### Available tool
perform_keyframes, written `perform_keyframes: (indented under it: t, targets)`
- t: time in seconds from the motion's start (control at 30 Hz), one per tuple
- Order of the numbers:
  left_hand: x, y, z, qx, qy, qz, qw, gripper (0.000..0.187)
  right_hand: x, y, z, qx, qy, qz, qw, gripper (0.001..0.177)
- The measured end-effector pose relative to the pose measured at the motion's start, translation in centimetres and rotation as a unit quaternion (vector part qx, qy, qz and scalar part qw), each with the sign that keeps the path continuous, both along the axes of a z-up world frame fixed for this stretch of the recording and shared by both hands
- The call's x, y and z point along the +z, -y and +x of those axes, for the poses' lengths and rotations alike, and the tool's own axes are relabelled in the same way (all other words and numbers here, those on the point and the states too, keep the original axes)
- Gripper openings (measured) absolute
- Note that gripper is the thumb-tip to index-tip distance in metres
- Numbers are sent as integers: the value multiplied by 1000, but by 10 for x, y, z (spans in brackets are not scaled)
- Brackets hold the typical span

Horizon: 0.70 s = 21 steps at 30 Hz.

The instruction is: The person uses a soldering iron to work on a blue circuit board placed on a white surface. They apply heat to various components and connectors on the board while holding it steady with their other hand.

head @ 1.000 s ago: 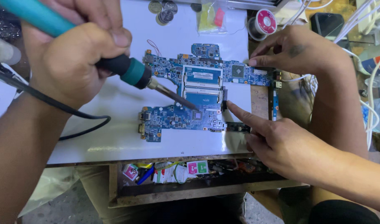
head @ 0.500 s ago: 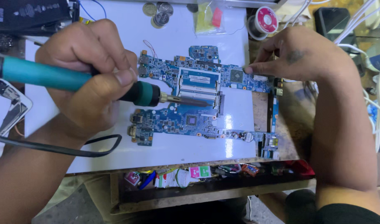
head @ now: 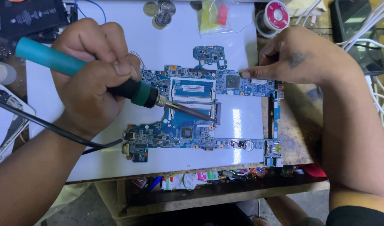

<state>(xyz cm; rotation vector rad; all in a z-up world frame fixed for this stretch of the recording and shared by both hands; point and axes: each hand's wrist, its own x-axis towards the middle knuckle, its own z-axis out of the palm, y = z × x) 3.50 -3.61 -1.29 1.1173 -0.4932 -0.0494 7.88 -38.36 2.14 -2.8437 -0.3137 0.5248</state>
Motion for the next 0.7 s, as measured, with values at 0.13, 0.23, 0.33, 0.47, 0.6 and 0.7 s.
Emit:
perform_keyframes:
  t: [0.13, 0.23, 0.33, 0.47, 0.6, 0.7]
  targets:
    - [-1, -5, 2, -1, 4, 36, 999, 15, -1, 4, 0, 51, 10, -4, 999, 50]
    - [-2, -10, 5, 0, 2, 26, 1000, 15, -3, 4, 4, 81, 9, 14, 997, 47]
    - [2, -12, 11, -6, -12, 34, 999, 16, -5, 3, 1, 68, 2, 41, 997, 48]
    - [24, -14, 13, -14, -52, 41, 998, 13, -5, 0, 0, 89, 37, 43, 994, 47]
    - [40, -16, 14, -49, -28, 91, 994, 12, -7, 1, -3, 101, 62, 70, 990, 49]
    - [39, -29, 17, -86, 16, 127, 988, 16, -9, -2, -2, 99, 44, 58, 992, 46]
